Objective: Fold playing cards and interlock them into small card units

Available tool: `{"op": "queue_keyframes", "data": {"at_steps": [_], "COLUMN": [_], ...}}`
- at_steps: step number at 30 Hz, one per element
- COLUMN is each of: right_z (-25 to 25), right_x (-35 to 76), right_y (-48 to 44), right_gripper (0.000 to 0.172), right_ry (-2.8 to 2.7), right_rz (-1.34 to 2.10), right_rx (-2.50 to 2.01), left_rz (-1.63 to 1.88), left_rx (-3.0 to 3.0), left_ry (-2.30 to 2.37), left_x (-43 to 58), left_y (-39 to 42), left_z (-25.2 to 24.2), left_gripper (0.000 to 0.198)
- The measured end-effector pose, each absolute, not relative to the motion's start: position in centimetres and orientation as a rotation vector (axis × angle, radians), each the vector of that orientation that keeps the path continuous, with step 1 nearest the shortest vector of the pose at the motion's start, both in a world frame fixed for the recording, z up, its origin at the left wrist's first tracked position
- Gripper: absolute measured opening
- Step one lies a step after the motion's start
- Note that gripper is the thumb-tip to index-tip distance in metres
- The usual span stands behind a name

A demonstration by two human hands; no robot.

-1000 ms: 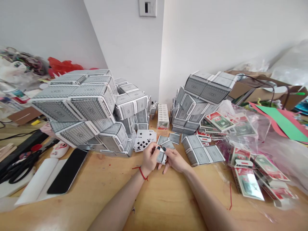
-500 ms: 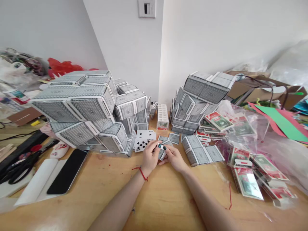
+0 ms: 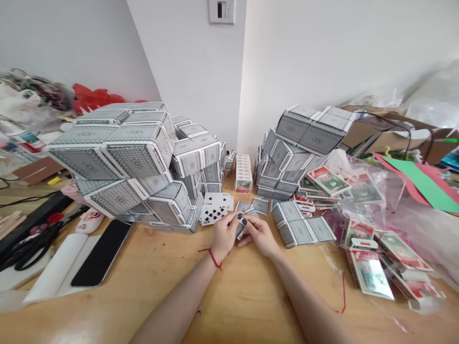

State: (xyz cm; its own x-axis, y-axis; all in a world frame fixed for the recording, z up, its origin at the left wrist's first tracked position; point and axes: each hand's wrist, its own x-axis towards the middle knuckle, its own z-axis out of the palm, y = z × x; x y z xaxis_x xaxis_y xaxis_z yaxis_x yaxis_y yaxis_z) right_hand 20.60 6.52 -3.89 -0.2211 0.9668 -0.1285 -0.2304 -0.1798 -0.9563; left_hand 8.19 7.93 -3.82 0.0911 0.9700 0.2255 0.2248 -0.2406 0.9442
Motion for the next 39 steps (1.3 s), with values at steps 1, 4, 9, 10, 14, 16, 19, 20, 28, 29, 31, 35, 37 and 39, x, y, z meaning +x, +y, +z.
{"op": "queue_keyframes", "data": {"at_steps": [1,4,9,10,14,16,19,20,28,29,31,35,37,39], "right_z": [-3.8,-3.7,-4.1,-4.2,-4.7,-4.8,-4.8,-4.8,-4.2,-4.1,-4.0,-4.0,-3.9,-3.9], "right_x": [20.6,20.7,20.7,20.7,20.5,20.4,20.4,20.4,20.4,20.3,20.2,20.1,20.1,20.1], "right_y": [6.5,6.6,6.6,6.6,6.6,6.6,6.6,6.6,6.4,6.4,6.4,6.5,6.5,6.5], "right_gripper": [0.040,0.040,0.040,0.039,0.037,0.035,0.033,0.033,0.034,0.033,0.032,0.026,0.024,0.022], "right_ry": [-1.093,-1.133,-1.240,-1.246,-1.231,-1.225,-1.207,-1.196,-1.170,-1.165,-1.150,-1.135,-1.136,-1.137], "right_rz": [1.583,1.592,1.568,1.563,1.553,1.554,1.571,1.578,1.639,1.631,1.612,1.625,1.638,1.648], "right_rx": [-1.035,-1.073,-1.119,-1.110,-1.062,-1.038,-1.016,-1.011,-0.996,-1.006,-1.018,-1.035,-1.041,-1.034], "left_rz": [1.214,1.199,1.200,1.197,1.194,1.198,1.202,1.201,1.142,1.135,1.126,1.115,1.115,1.123], "left_rx": [1.599,1.635,1.711,1.729,1.787,1.794,1.761,1.745,1.752,1.778,1.817,1.782,1.733,1.691], "left_ry": [1.205,1.194,1.229,1.243,1.278,1.290,1.317,1.324,1.363,1.367,1.372,1.364,1.360,1.356], "left_x": [8.2,8.1,8.0,8.0,8.1,8.1,8.2,8.2,7.8,7.8,7.8,7.8,7.8,7.8], "left_y": [7.9,7.9,7.7,7.7,7.7,7.7,7.8,7.9,8.1,8.1,8.1,8.2,8.3,8.4], "left_z": [-3.8,-3.9,-4.1,-4.1,-4.0,-3.9,-3.9,-3.9,-4.1,-4.0,-4.0,-4.1,-4.3,-4.4], "left_gripper": [0.026,0.026,0.024,0.023,0.022,0.021,0.020,0.020,0.021,0.021,0.021,0.022,0.022,0.021]}}
